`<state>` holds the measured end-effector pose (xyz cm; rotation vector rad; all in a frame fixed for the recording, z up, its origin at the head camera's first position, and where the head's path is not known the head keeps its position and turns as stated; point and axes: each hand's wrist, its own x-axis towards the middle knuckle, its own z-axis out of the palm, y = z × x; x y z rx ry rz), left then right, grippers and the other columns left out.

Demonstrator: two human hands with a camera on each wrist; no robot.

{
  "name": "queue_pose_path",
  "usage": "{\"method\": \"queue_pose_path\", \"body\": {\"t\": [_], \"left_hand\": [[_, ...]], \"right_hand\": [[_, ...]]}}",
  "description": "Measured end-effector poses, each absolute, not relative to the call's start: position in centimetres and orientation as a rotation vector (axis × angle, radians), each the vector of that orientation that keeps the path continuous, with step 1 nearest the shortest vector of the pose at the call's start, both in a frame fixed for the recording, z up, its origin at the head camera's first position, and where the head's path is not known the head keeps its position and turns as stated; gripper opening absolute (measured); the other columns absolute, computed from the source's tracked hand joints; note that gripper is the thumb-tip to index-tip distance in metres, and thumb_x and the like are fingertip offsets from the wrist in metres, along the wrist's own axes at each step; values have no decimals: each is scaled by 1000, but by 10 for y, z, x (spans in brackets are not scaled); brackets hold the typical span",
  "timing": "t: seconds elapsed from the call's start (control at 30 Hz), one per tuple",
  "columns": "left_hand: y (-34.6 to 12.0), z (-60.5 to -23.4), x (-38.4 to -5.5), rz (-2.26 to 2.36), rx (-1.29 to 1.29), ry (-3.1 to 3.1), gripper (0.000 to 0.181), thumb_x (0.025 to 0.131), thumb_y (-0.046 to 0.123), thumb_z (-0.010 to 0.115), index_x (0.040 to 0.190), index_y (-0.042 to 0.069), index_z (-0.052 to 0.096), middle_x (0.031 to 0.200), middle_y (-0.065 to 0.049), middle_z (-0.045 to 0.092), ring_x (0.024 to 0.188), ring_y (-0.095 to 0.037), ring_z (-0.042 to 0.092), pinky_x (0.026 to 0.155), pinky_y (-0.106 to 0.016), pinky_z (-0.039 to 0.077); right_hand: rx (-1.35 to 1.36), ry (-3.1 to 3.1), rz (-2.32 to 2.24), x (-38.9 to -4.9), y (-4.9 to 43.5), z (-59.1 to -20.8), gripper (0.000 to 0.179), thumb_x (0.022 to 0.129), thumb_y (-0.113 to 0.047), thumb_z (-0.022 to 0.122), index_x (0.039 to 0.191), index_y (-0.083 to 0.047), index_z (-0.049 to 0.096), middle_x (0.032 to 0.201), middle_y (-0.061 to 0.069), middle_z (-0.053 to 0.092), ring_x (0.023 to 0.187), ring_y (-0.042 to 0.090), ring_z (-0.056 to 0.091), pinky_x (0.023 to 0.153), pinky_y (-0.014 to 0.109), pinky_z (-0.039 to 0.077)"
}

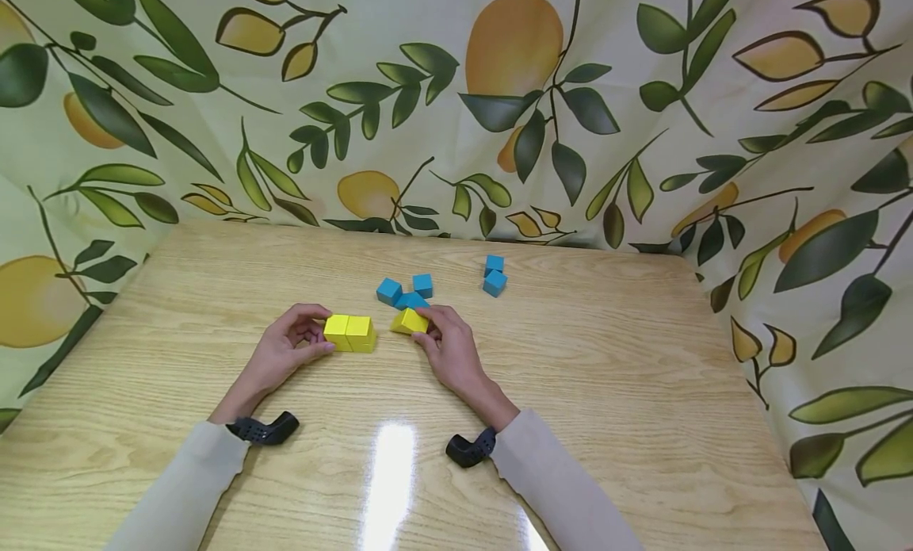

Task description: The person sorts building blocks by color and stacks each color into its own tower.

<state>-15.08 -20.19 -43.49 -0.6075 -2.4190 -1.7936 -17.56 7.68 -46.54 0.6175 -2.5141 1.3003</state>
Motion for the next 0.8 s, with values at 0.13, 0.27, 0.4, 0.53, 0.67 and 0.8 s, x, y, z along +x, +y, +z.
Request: {"method": "queue_pose_path", "body": {"t": [0.13,0.27,0.4,0.53,0.67,0.8], "left_hand": [[-202,-435,-151,-1798,-585,-2432,42,79,-11,71,117,-3,54,92,-23,57,75,-23,52,64,-23,44],[-202,-436,-151,-1813,-552,-2444,43,79,-10,72,118,-1,55,92,-23,57,75,-23,52,64,-23,44],[-202,-435,-151,-1812,-548,-2447,43,79,-9,72,118,0,55,91,-21,57,75,-23,52,64,-24,44],[-202,-434,-151,-1809,-538,-2452,43,80,-8,72,118,0,55,91,-20,58,75,-23,52,65,-24,45],[-203,-435,-151,-1810,-537,-2449,42,80,-9,72,118,0,55,90,-20,57,75,-23,52,65,-24,44],[-202,-436,-152,-1818,-560,-2434,42,79,-9,72,118,-1,55,89,-21,57,75,-23,52,64,-24,44]], "right_hand": [[637,-2476,1351,-176,77,-466,35,87,-5,69,122,-1,62,117,11,58,90,18,61,73,25,52],[661,-2443,1386,-176,76,-465,35,88,-3,67,122,-1,61,118,11,56,90,19,62,75,24,52],[655,-2430,1385,-176,76,-463,35,89,-3,67,123,-2,61,119,10,56,89,17,62,76,24,51],[643,-2398,1383,-178,74,-461,36,89,-2,67,124,-2,60,120,10,55,95,17,60,79,25,51],[655,-2357,1402,-180,70,-457,37,89,-3,66,125,-2,59,121,10,56,101,18,58,80,25,51],[661,-2339,1436,-180,67,-453,38,88,-4,67,125,-3,60,120,9,56,104,17,57,80,26,51]]}}
